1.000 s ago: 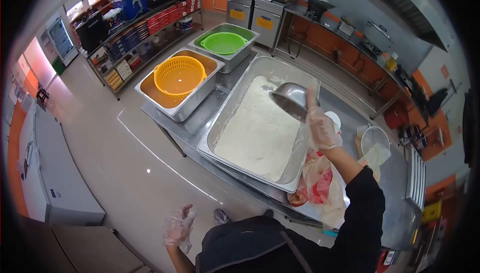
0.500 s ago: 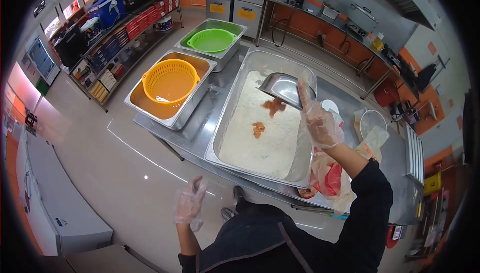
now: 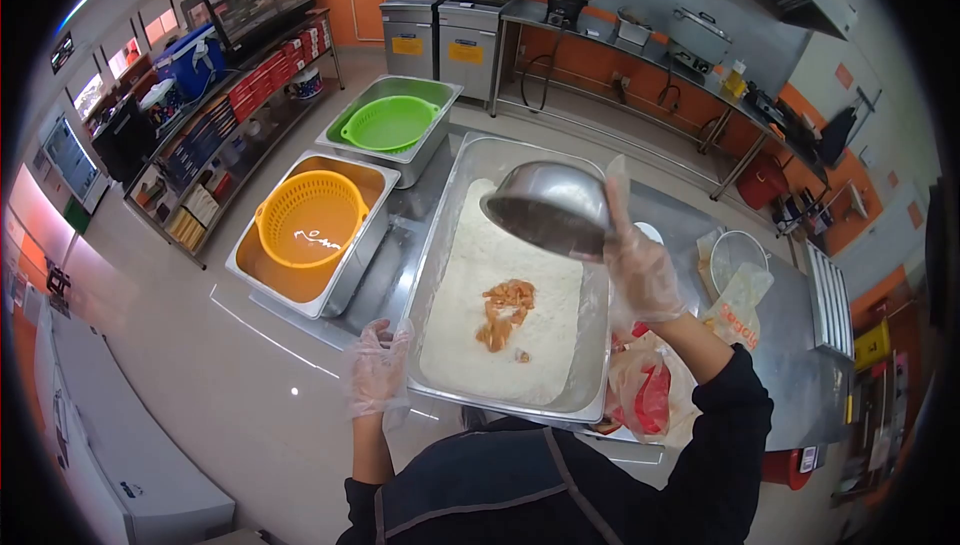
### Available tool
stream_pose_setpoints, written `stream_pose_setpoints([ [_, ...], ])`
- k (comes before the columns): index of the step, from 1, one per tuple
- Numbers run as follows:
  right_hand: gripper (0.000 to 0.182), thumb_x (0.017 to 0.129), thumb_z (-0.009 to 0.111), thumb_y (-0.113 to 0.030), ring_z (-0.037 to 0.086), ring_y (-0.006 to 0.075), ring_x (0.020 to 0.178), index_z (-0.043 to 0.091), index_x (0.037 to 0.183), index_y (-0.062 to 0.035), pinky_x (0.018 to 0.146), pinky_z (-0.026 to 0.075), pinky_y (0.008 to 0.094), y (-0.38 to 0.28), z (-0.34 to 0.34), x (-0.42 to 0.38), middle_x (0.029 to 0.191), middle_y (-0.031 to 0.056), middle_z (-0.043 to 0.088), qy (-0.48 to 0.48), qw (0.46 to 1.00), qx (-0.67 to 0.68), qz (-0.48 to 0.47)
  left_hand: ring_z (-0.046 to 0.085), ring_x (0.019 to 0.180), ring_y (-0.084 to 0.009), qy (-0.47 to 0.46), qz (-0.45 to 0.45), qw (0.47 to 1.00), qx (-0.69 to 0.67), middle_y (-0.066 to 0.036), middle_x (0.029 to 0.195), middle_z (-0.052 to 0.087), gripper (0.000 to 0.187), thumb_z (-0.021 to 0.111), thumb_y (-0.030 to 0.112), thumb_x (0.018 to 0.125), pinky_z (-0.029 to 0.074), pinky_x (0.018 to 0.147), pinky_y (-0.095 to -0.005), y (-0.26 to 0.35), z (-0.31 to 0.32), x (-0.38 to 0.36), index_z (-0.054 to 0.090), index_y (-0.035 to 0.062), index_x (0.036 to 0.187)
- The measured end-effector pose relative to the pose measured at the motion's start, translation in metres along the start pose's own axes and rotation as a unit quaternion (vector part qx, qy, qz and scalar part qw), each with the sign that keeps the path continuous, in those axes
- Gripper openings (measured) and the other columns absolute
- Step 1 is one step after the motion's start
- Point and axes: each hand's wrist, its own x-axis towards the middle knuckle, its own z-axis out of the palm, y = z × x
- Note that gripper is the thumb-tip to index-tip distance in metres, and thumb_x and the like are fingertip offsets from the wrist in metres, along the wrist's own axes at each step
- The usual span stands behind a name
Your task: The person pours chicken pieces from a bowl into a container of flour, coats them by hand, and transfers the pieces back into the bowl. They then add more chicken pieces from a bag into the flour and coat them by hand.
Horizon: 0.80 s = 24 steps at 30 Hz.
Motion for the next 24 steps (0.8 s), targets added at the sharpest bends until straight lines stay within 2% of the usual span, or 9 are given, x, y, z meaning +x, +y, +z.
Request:
stream_pose_setpoints([
  [3,0.046,0.077,0.046,-0.012,0.055,0.0223,0.044,0.032,0.119,0.0006,0.042,0.043,0.0301,0.010,-0.016,0.012,0.056,0.0144,0.054,-0.062,0.971,0.105,0.204,0.056,0.067,-0.0282,-0.017,0.027,0.994,0.106,-0.015,0.078,0.058,0.039,0.058,0.034,0.071,0.044,0.063,-0.0342,-0.025,0.017,0.018,0.055,-0.0009,0.090],
  [6,0.033,0.078,0.047,-0.016,0.056,0.0216,0.041,0.041,0.103,0.0056,0.039,0.044,0.0282,0.038,-0.019,0.007,0.056,0.0154,0.055,-0.082,0.893,0.273,0.347,0.053,0.070,-0.0301,-0.009,0.048,0.979,0.199,-0.015,0.075,0.055,0.037,0.059,0.035,0.069,0.042,0.063,-0.0362,-0.018,0.022,0.024,0.055,0.0007,0.082],
  [8,0.028,0.079,0.047,-0.019,0.056,0.0204,0.041,0.044,0.093,0.0059,0.036,0.044,0.0274,0.071,-0.002,-0.009,0.056,0.0149,0.055,-0.040,0.810,0.415,0.414,0.051,0.072,-0.0300,0.024,0.069,0.979,0.191,-0.015,0.072,0.054,0.035,0.061,0.034,0.068,0.041,0.064,-0.0371,-0.008,0.018,0.024,0.054,0.0017,0.079],
  [11,0.030,0.080,0.048,-0.022,0.055,0.0200,0.039,0.045,0.092,0.0051,0.032,0.042,0.0272,0.122,0.015,-0.038,0.056,0.0153,0.055,0.105,0.761,0.467,0.439,0.049,0.074,-0.0296,0.003,0.017,0.987,0.161,-0.015,0.078,0.050,0.038,0.064,0.035,0.065,0.039,0.064,-0.0377,-0.013,0.014,0.026,0.053,0.0021,0.081],
  [14,0.034,0.079,0.049,-0.023,0.057,0.0206,0.044,0.045,0.096,0.0063,0.040,0.046,0.0306,0.159,0.022,-0.061,0.059,0.0189,0.056,0.091,0.818,0.374,0.428,0.050,0.071,-0.0281,0.013,0.047,0.986,0.158,-0.014,0.077,0.050,0.038,0.067,0.033,0.063,0.040,0.064,-0.0374,-0.028,0.009,0.051,0.053,0.0025,0.080],
  [17,0.038,0.081,0.046,-0.024,0.059,0.0265,0.051,0.045,0.102,0.0070,0.053,0.047,0.0355,0.144,0.012,-0.057,0.063,0.0235,0.056,0.038,0.931,0.157,0.327,0.052,0.073,-0.0261,0.023,0.038,0.972,0.229,-0.011,0.077,0.052,0.032,0.068,0.026,0.063,0.041,0.066,-0.0349,0.010,-0.001,0.054,0.053,0.0028,0.081],
  [19,0.044,0.082,0.041,-0.024,0.059,0.0334,0.060,0.035,0.118,0.0005,0.063,0.045,0.0394,0.117,0.010,-0.051,0.067,0.0256,0.056,0.014,0.968,0.151,0.198,0.053,0.076,-0.0235,0.190,0.268,0.926,0.183,-0.009,0.079,0.055,0.026,0.067,0.019,0.065,0.042,0.069,-0.0320,0.086,-0.003,0.038,0.055,0.0035,0.082],
  [22,0.052,0.082,0.039,-0.023,0.056,0.0390,0.062,0.019,0.129,-0.0102,0.062,0.043,0.0440,0.044,-0.028,0.001,0.066,0.0259,0.056,-0.157,0.899,0.311,0.265,0.054,0.081,-0.0225,0.038,0.397,0.910,0.112,-0.007,0.086,0.058,0.025,0.064,0.015,0.068,0.042,0.073,-0.0314,0.161,0.007,0.027,0.057,0.0058,0.091],
  [24,0.058,0.082,0.039,-0.020,0.055,0.0408,0.061,0.009,0.131,-0.0155,0.062,0.041,0.0471,0.017,-0.027,0.020,0.064,0.0272,0.054,-0.221,0.913,0.260,0.222,0.053,0.089,-0.0243,-0.089,0.443,0.885,0.113,-0.010,0.093,0.056,0.026,0.059,0.018,0.073,0.042,0.076,-0.0335,0.196,0.021,0.027,0.054,0.0050,0.096],
])
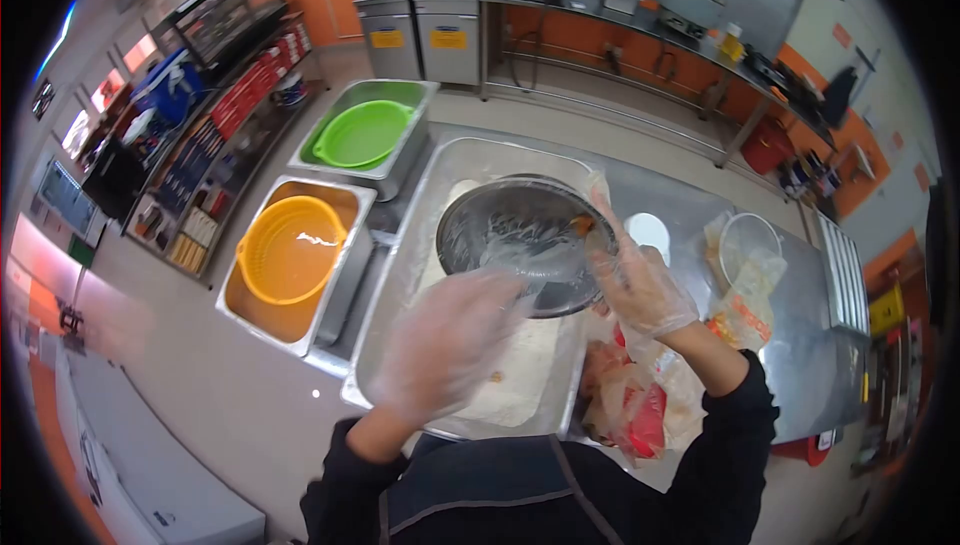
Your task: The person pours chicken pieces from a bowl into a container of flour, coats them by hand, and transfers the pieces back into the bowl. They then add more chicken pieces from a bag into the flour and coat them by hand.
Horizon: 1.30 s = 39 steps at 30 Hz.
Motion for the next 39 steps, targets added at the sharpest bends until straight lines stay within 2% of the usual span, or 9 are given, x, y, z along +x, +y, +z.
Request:
stream_pose_setpoints([
  [7,0.057,0.079,0.038,-0.015,0.050,0.0456,0.077,0.014,0.131,-0.0172,0.072,0.036,0.0496,-0.066,0.028,0.000,0.075,0.0279,0.054,-0.026,0.996,-0.081,0.002,0.055,0.078,-0.0306,-0.106,0.027,0.993,-0.038,-0.020,0.093,0.050,0.029,0.052,0.002,0.062,0.045,0.063,-0.0392,-0.034,0.047,0.019,0.048,-0.0016,0.090],
  [12,0.059,0.079,0.038,-0.016,0.053,0.0416,0.064,0.011,0.131,-0.0190,0.062,0.038,0.0480,-0.067,0.031,0.009,0.065,0.0275,0.053,0.071,0.993,-0.093,-0.007,0.053,0.070,-0.0293,0.109,0.122,0.983,-0.082,-0.014,0.074,0.052,0.010,0.049,0.012,0.076,0.044,0.060,-0.0376,-0.053,0.063,-0.014,0.048,0.0024,0.078],
  [17,0.045,0.081,0.044,-0.024,0.056,0.0302,0.074,0.035,0.120,-0.0041,0.067,0.042,0.0380,0.035,-0.005,0.027,0.091,0.0201,0.054,0.268,0.953,-0.141,0.024,0.053,0.069,-0.0289,-0.146,0.008,0.979,-0.141,-0.012,0.075,0.054,0.012,0.049,0.016,0.077,0.043,0.062,-0.0365,-0.081,0.029,-0.034,0.051,0.0054,0.081],
  [29,0.021,0.071,0.059,-0.016,0.054,0.0189,0.065,0.047,0.080,-0.0007,0.060,0.050,0.0335,0.240,-0.021,0.014,0.072,0.0066,0.049,0.342,0.802,0.430,0.233,0.056,0.059,-0.0172,-0.246,-0.177,0.918,-0.257,-0.007,0.065,0.057,0.034,0.069,0.035,0.062,0.045,0.059,-0.0283,-0.132,0.077,-0.044,0.059,0.0053,0.074],
  [30,0.019,0.070,0.061,-0.018,0.051,0.0189,0.065,0.051,0.073,-0.0021,0.064,0.048,0.0328,0.275,-0.014,0.005,0.073,0.0051,0.050,0.178,0.810,0.557,0.039,0.055,0.060,-0.0167,-0.266,-0.191,0.925,-0.190,-0.007,0.065,0.057,0.036,0.070,0.037,0.060,0.044,0.058,-0.0283,-0.125,0.070,-0.041,0.059,0.0055,0.074],
  [31,0.025,0.070,0.061,-0.025,0.051,0.0210,0.064,0.053,0.072,-0.0021,0.062,0.045,0.0345,0.305,-0.008,0.009,0.074,0.0096,0.053,0.184,0.964,0.129,0.143,0.055,0.062,-0.0180,-0.257,-0.179,0.924,-0.218,-0.008,0.067,0.057,0.035,0.069,0.037,0.060,0.043,0.059,-0.0295,-0.129,0.074,-0.042,0.058,0.0055,0.074],
  [32,0.032,0.070,0.062,-0.033,0.051,0.0231,0.063,0.054,0.072,-0.0020,0.060,0.042,0.0362,0.271,0.002,0.010,0.076,0.0141,0.056,0.185,0.909,-0.330,0.174,0.055,0.064,-0.0198,-0.264,-0.165,0.926,-0.214,-0.009,0.069,0.058,0.034,0.067,0.036,0.062,0.043,0.061,-0.0302,-0.138,0.090,-0.049,0.058,0.0062,0.076],
  [36,0.009,0.075,0.050,-0.009,0.046,0.0169,0.071,0.048,0.072,-0.0014,0.071,0.047,0.0340,0.413,0.039,0.048,0.075,0.0083,0.045,0.287,0.890,0.345,0.078,0.055,0.064,-0.0212,-0.296,-0.098,0.918,-0.246,-0.010,0.070,0.059,0.016,0.059,0.019,0.067,0.044,0.062,-0.0308,-0.144,0.107,-0.062,0.059,0.0048,0.073],
  [39,0.010,0.076,0.049,-0.010,0.049,0.0200,0.073,0.051,0.077,-0.0002,0.067,0.047,0.0316,0.419,0.038,0.055,0.077,0.0096,0.048,0.205,0.869,0.429,0.136,0.055,0.061,-0.0198,-0.287,-0.085,0.924,-0.238,-0.009,0.066,0.059,0.014,0.060,0.018,0.063,0.044,0.059,-0.0293,-0.152,0.126,-0.075,0.058,0.0044,0.067],
])
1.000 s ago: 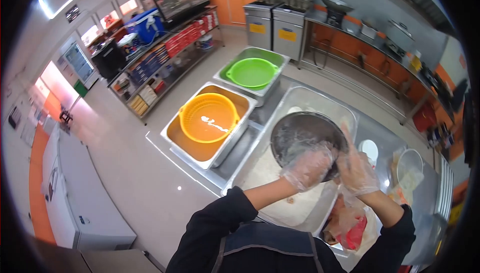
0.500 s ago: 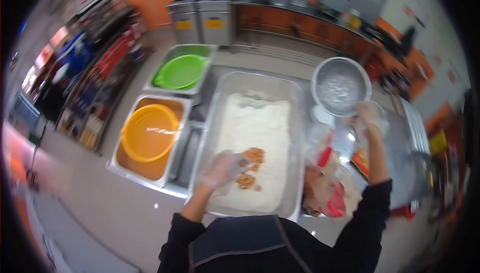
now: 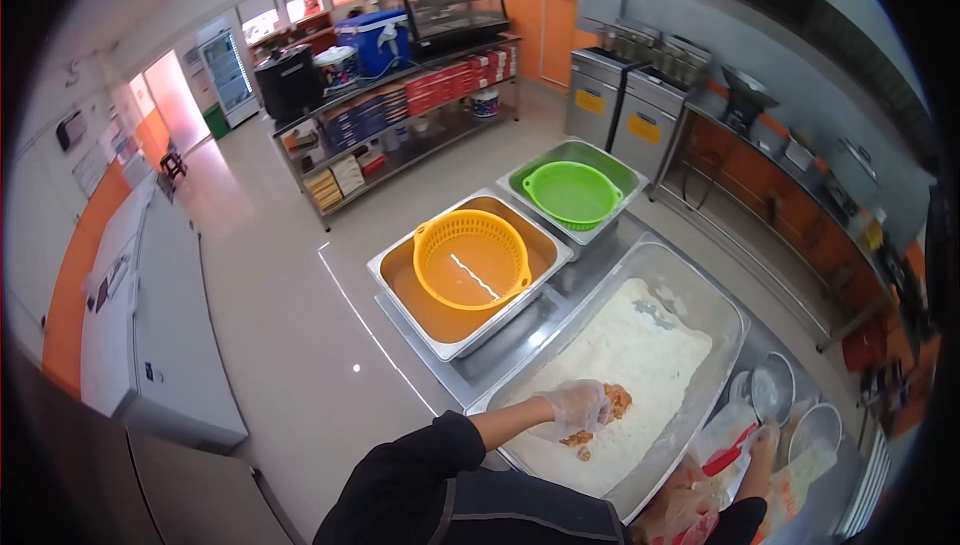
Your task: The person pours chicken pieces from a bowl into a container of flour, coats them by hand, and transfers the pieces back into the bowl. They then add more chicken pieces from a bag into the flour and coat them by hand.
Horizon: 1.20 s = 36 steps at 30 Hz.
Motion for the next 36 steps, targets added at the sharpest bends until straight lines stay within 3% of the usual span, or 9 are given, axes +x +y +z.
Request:
stream_pose_setpoints([
  [4,0.036,0.079,0.050,-0.032,0.052,0.0261,0.068,0.054,0.091,0.0015,0.064,0.044,0.0374,0.020,-0.001,0.012,0.077,0.0149,0.052,0.089,0.966,-0.169,-0.174,0.055,0.060,-0.0211,0.066,-0.036,0.997,-0.016,-0.011,0.064,0.057,0.019,0.061,0.023,0.063,0.044,0.056,-0.0294,-0.001,0.000,-0.003,0.057,0.0044,0.065],
  [7,0.051,0.077,0.052,-0.043,0.052,0.0262,0.074,0.046,0.107,-0.0022,0.066,0.045,0.0409,-0.050,0.020,-0.025,0.085,0.0143,0.051,0.148,0.956,-0.001,0.252,0.055,0.062,-0.0224,0.069,-0.112,0.990,0.043,-0.012,0.065,0.055,0.025,0.056,0.029,0.069,0.044,0.058,-0.0308,0.025,-0.023,-0.008,0.056,0.0043,0.064],
  [12,0.062,0.075,0.041,-0.055,0.049,0.0237,0.083,0.030,0.124,-0.0185,0.058,0.045,0.0366,-0.170,0.077,-0.101,0.113,0.0107,0.039,0.018,0.980,-0.173,-0.096,0.055,0.067,-0.0233,0.177,0.052,0.978,0.096,-0.013,0.074,0.054,0.021,0.044,0.022,0.081,0.046,0.065,-0.0310,-0.008,-0.053,0.005,0.048,0.0034,0.090],
  [14,0.068,0.075,0.036,-0.062,0.048,0.0222,0.089,0.023,0.130,-0.0253,0.057,0.045,0.0342,-0.223,0.113,-0.125,0.124,0.0088,0.034,-0.052,0.961,-0.214,-0.169,0.058,0.072,-0.0154,0.154,-0.031,0.942,-0.295,-0.010,0.094,0.055,0.013,0.044,0.002,0.078,0.047,0.063,-0.0260,-0.014,-0.063,0.020,0.049,0.0007,0.090],
  [18,0.063,0.079,0.035,-0.052,0.019,0.0249,0.124,0.028,0.128,-0.0136,0.097,0.016,0.0446,-0.292,0.211,-0.130,0.133,0.0065,0.025,-0.205,0.881,-0.388,-0.177,0.058,0.074,-0.0169,0.253,-0.081,0.857,-0.442,-0.008,0.094,0.055,0.015,0.047,0.001,0.076,0.047,0.062,-0.0252,-0.024,-0.066,0.036,0.052,0.0019,0.090],
  [22,0.050,0.087,0.026,-0.043,0.029,0.0236,0.119,0.038,0.122,-0.0105,0.098,0.023,0.0355,-0.232,0.335,-0.080,0.127,0.0120,0.034,-0.113,0.865,-0.488,0.013,0.058,0.081,-0.0163,0.265,-0.046,0.876,-0.401,-0.010,0.100,0.054,0.016,0.042,0.003,0.081,0.048,0.068,-0.0241,-0.027,-0.065,0.033,0.051,0.0009,0.095],
  [25,0.033,0.087,0.031,-0.025,0.042,0.0288,0.109,0.050,0.109,-0.0095,0.091,0.033,0.0351,-0.118,0.370,-0.035,0.118,0.0136,0.044,-0.184,0.749,-0.622,-0.138,0.058,0.081,-0.0148,0.284,-0.034,0.900,-0.328,-0.008,0.095,0.056,0.017,0.042,0.006,0.082,0.047,0.068,-0.0231,-0.035,-0.063,0.033,0.053,0.0017,0.094],
  [33,0.041,0.083,0.043,-0.038,0.051,0.0158,0.089,0.052,0.107,-0.0055,0.078,0.039,0.0257,0.030,0.373,-0.061,0.100,0.0045,0.055,-0.109,0.986,-0.119,-0.050,0.057,0.072,-0.0214,0.319,-0.019,0.934,-0.157,-0.011,0.079,0.059,0.016,0.049,0.008,0.075,0.044,0.066,-0.0286,-0.033,-0.065,0.031,0.056,0.0059,0.090],
  [36,0.028,0.083,0.042,-0.020,0.050,0.0149,0.087,0.050,0.105,-0.0036,0.075,0.041,0.0281,0.045,0.356,-0.088,0.098,0.0053,0.054,-0.173,0.900,-0.399,-0.016,0.058,0.073,-0.0214,0.326,-0.029,0.941,-0.087,-0.011,0.082,0.060,0.017,0.049,0.011,0.076,0.045,0.067,-0.0295,-0.032,-0.069,0.033,0.057,0.0081,0.091],
])
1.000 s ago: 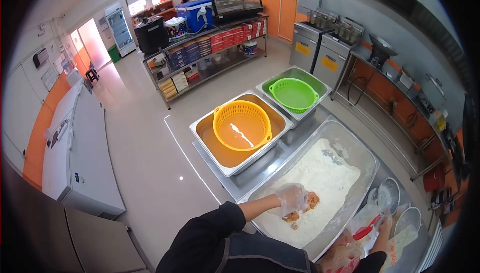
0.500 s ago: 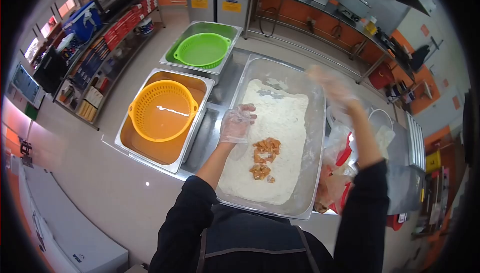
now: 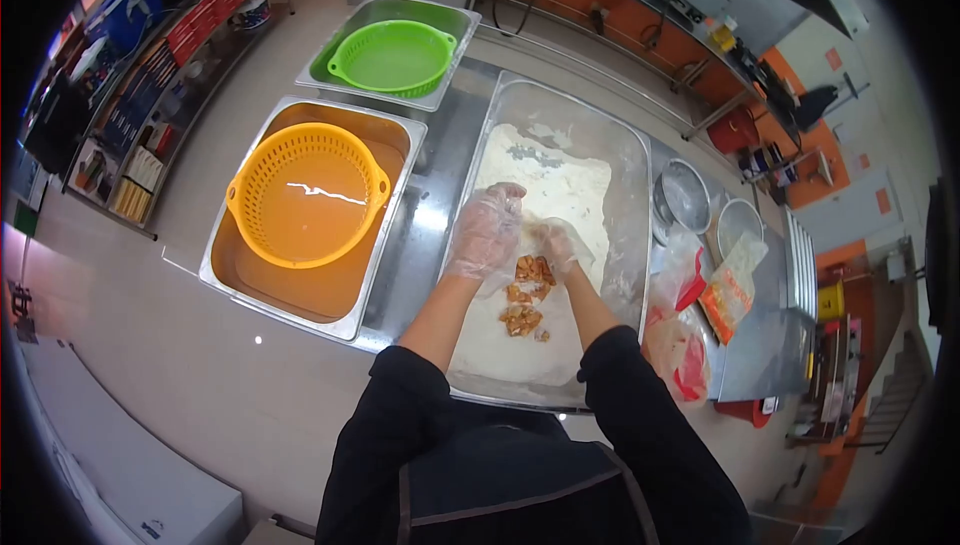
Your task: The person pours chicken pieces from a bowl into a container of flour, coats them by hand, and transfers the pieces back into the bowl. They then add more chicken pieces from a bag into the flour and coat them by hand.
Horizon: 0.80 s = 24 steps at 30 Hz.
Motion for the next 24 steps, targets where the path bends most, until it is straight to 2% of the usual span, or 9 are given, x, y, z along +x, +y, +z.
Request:
stream_pose_setpoints([
  [1,0.030,0.082,0.044,-0.024,0.049,0.0174,0.094,0.051,0.102,-0.0038,0.081,0.039,0.0290,-0.033,-0.002,-0.026,0.099,0.0063,0.054,-0.002,0.949,0.273,0.160,0.058,0.073,-0.0227,-0.002,-0.001,1.000,0.018,-0.011,0.081,0.060,0.017,0.050,0.012,0.076,0.045,0.068,-0.0299,0.002,0.000,-0.002,0.057,0.0086,0.091],
  [5,0.036,0.082,0.043,-0.031,0.047,0.0186,0.100,0.050,0.105,-0.0044,0.087,0.035,0.0298,-0.040,-0.025,-0.080,0.103,0.0086,0.054,-0.132,0.930,0.313,0.143,0.058,0.072,-0.0260,-0.001,0.003,0.998,0.057,-0.011,0.080,0.060,0.018,0.050,0.019,0.077,0.045,0.067,-0.0320,0.007,0.000,-0.004,0.057,0.0094,0.091],
  [9,0.045,0.084,0.037,-0.036,0.033,0.0209,0.116,0.040,0.118,-0.0071,0.097,0.023,0.0360,-0.074,-0.034,-0.096,0.121,0.0065,0.040,-0.030,0.992,-0.062,0.107,0.057,0.072,-0.0264,-0.025,-0.019,0.997,0.064,-0.012,0.079,0.060,0.020,0.050,0.023,0.078,0.045,0.066,-0.0331,0.006,0.003,-0.005,0.057,0.0087,0.091],
  [13,0.051,0.084,0.033,-0.041,0.008,0.0237,0.127,0.028,0.128,-0.0160,0.100,0.009,0.0495,-0.107,0.026,-0.126,0.136,0.0040,0.017,0.002,0.930,-0.366,-0.038,0.057,0.070,-0.0268,-0.028,-0.004,0.997,0.067,-0.013,0.077,0.060,0.021,0.049,0.023,0.078,0.045,0.064,-0.0343,0.005,-0.002,-0.005,0.056,0.0073,0.091],
  [16,0.053,0.083,0.032,-0.042,0.003,0.0297,0.127,0.026,0.129,-0.0153,0.096,0.007,0.0582,-0.148,0.039,-0.163,0.137,0.0042,0.013,-0.098,0.880,-0.444,-0.134,0.057,0.070,-0.0267,-0.048,-0.029,0.995,0.084,-0.014,0.077,0.059,0.022,0.048,0.023,0.078,0.045,0.065,-0.0348,0.001,0.001,-0.007,0.056,0.0066,0.091],
  [18,0.054,0.083,0.031,-0.043,0.002,0.0323,0.126,0.026,0.129,-0.0148,0.093,0.005,0.0619,-0.098,0.047,-0.135,0.137,0.0046,0.014,-0.070,0.951,-0.228,-0.195,0.057,0.071,-0.0266,-0.066,-0.052,0.993,0.077,-0.014,0.078,0.059,0.022,0.048,0.022,0.079,0.045,0.065,-0.0346,0.004,-0.001,-0.005,0.056,0.0062,0.091],
  [20,0.054,0.083,0.030,-0.044,0.001,0.0331,0.126,0.026,0.129,-0.0157,0.092,0.003,0.0629,-0.075,0.048,-0.103,0.137,0.0051,0.014,-0.016,0.957,-0.233,-0.171,0.057,0.073,-0.0265,-0.081,-0.061,0.994,0.049,-0.015,0.079,0.059,0.022,0.048,0.022,0.079,0.045,0.067,-0.0342,0.006,-0.005,-0.008,0.056,0.0059,0.090],
  [23,0.053,0.082,0.030,-0.044,0.002,0.0312,0.127,0.028,0.128,-0.0179,0.094,-0.002,0.0592,-0.118,0.038,-0.096,0.136,0.0069,0.016,0.019,0.840,-0.543,0.001,0.056,0.076,-0.0266,-0.068,-0.070,0.995,0.027,-0.014,0.083,0.058,0.022,0.047,0.022,0.080,0.044,0.069,-0.0334,0.005,-0.002,-0.009,0.055,0.0058,0.092],
  [24,0.054,0.082,0.030,-0.044,0.002,0.0312,0.127,0.027,0.128,-0.0166,0.094,-0.001,0.0589,-0.122,0.040,-0.112,0.136,0.0073,0.016,-0.006,0.858,-0.511,-0.051,0.056,0.077,-0.0266,-0.075,-0.074,0.994,0.029,-0.014,0.084,0.058,0.022,0.047,0.022,0.080,0.044,0.070,-0.0333,0.006,-0.004,-0.007,0.055,0.0061,0.093],
])
